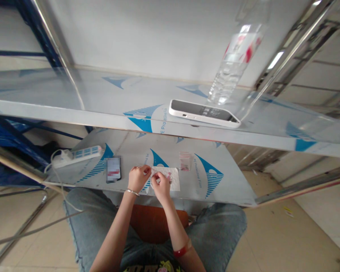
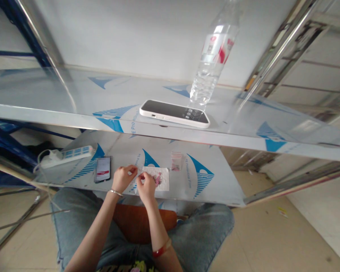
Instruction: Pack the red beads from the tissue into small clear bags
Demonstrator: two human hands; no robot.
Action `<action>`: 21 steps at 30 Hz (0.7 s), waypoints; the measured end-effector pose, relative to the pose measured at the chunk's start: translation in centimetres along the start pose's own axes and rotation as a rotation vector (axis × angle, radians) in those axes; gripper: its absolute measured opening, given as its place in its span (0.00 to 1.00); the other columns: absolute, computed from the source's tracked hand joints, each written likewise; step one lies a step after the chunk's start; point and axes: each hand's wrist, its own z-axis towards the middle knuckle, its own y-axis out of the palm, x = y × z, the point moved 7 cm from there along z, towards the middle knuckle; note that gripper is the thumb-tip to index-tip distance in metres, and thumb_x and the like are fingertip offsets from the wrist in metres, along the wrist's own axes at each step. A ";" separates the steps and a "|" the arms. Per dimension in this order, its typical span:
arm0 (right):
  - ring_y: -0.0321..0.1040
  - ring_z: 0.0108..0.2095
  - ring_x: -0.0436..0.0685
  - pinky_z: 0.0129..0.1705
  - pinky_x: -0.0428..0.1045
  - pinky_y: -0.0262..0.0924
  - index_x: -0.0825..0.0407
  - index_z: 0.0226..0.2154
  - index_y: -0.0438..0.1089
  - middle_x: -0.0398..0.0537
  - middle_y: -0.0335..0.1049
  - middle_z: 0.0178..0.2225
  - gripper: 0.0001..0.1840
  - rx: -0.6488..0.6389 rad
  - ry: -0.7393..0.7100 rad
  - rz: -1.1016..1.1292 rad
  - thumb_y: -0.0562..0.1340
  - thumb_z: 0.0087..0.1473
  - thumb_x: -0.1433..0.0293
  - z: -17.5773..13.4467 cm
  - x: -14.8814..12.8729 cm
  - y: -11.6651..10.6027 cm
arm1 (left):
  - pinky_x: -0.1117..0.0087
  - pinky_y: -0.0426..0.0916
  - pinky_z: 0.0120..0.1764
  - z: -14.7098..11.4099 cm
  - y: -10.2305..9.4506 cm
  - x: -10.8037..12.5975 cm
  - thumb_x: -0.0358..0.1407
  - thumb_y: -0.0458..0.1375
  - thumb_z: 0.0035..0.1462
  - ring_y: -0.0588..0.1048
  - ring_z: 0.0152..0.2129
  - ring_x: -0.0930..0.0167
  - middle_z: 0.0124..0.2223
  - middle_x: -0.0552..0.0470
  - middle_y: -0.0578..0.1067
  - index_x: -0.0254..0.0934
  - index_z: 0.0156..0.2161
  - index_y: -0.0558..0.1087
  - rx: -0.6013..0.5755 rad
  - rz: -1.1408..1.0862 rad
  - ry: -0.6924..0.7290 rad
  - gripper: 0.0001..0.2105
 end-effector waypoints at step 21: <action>0.65 0.34 0.55 0.34 0.47 0.57 0.48 0.34 0.72 0.49 0.68 0.37 0.09 0.158 0.108 -0.140 0.57 0.51 0.67 0.0 1.5 -1.7 | 0.71 0.66 0.35 -0.3 1.7 2.5 0.29 0.54 0.52 0.76 0.28 0.70 0.29 0.54 0.77 0.40 0.33 0.68 -0.099 -0.092 0.059 0.04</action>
